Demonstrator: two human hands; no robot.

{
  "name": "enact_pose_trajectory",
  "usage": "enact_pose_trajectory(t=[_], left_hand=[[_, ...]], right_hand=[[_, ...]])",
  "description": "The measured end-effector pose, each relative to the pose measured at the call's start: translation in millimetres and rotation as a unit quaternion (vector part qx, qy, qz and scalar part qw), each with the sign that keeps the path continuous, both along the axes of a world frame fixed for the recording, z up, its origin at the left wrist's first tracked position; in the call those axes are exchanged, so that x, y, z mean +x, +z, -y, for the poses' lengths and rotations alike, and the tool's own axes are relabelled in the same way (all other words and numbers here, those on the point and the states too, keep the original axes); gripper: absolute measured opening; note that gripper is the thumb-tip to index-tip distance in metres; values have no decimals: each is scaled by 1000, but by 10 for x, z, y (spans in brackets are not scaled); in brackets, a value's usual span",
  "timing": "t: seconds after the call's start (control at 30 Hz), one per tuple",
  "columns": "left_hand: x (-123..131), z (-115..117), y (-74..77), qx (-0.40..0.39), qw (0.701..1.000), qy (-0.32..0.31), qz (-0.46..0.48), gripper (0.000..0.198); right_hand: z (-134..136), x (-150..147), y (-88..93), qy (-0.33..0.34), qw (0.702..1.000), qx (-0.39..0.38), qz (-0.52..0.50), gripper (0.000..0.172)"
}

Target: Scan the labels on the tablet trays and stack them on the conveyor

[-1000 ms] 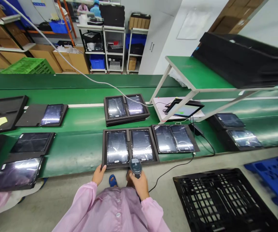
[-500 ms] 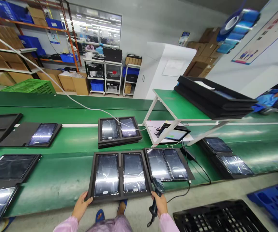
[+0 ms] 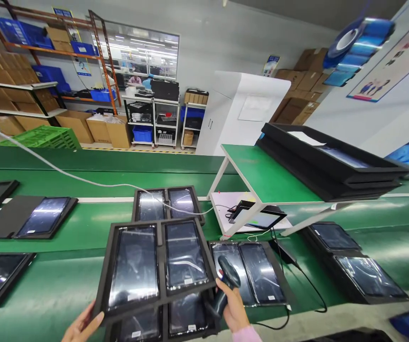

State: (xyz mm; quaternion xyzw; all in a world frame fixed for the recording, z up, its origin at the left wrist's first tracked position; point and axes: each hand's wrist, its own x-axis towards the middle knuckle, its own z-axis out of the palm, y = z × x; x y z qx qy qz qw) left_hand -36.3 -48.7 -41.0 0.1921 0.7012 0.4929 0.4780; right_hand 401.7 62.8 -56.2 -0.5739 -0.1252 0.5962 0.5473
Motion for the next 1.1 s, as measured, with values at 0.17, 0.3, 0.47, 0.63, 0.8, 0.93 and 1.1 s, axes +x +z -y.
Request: enact_pose_trajectory(t=[0.17,0.3,0.47,0.63,0.8,0.93,1.1], left_hand=[[-75,-1380,72,83,995,-31,-54,82],[37,-2337,68,109,983,-64,-130,74],[197,-2876,-76,44,960,-50,-272,49],[124,-2576,-374,-22,953,-48,-298,43],[145,-1340,-781,-119,948,-83,-283,44],[301,-252,-1045,-162,947,-108,-255,48],[398,480,-1313,-147,965,-113,-188,65]], right_hand=[[-1304,-135,124,0,999,45,-3,53],[-2225,-149,50,3,998,56,27,43],[-2481,-106,-189,5,997,25,74,35],[-1388,181,-160,63,993,0,101,41],[299,399,-169,203,940,-50,271,44],[1349,-8,-351,224,929,-93,278,41],[1862,-557,-516,214,912,-123,329,39]])
